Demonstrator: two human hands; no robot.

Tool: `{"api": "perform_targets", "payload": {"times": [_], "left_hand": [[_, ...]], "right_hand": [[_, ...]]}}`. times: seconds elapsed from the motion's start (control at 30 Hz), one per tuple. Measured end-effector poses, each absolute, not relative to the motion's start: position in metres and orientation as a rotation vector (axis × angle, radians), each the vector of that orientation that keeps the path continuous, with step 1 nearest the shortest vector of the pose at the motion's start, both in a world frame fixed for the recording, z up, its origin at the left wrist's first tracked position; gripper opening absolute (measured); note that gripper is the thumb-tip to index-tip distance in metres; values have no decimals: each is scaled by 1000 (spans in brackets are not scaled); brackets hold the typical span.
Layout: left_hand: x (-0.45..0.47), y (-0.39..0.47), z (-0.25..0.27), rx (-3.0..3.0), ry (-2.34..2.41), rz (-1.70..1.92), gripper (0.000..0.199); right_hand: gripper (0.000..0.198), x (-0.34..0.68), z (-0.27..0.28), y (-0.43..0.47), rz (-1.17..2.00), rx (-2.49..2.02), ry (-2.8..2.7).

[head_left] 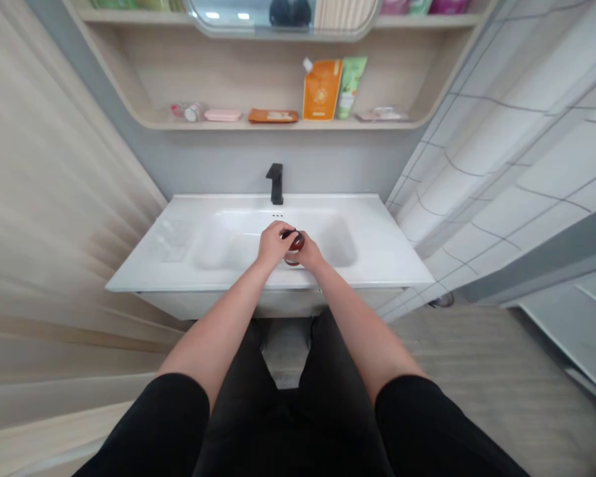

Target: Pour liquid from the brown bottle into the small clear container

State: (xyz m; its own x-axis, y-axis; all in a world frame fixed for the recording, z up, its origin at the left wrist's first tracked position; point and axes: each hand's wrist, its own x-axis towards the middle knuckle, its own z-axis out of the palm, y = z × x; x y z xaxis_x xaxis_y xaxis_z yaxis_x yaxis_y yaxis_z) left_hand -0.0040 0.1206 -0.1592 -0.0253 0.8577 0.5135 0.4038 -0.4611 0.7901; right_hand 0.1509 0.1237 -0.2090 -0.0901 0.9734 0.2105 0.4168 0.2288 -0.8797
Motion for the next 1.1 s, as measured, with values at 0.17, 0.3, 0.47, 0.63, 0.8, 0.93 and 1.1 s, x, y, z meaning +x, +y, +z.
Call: {"api": "perform_targets", "payload": {"times": [0.17,0.3,0.47,0.63,0.8,0.93,1.1], "left_hand": [[-1,112,-153,1894,1436,1438,3],[-2,109,-150,1995,1355,1318,27],[-7,115,-151,2055,1311,1336,33],[-11,118,-153,1953,1192,1324,49],[-12,118,-147,1962,1193,1308,43],[-12,117,-146,1980,1087,1309,46],[-9,121,-152,1944,1226,1400,33]], "right_hand": [[60,152,-204,121,826,-1287,-1675],[66,151,-203,122,834,-1301,-1662],[64,150,-205,122,866,-1225,-1663],[69,151,-204,120,863,-1182,-1662],[66,152,-205,121,863,-1176,-1663],[70,152,-208,123,857,-1167,-1668],[69,152,-212,124,920,-1092,-1673]]}}
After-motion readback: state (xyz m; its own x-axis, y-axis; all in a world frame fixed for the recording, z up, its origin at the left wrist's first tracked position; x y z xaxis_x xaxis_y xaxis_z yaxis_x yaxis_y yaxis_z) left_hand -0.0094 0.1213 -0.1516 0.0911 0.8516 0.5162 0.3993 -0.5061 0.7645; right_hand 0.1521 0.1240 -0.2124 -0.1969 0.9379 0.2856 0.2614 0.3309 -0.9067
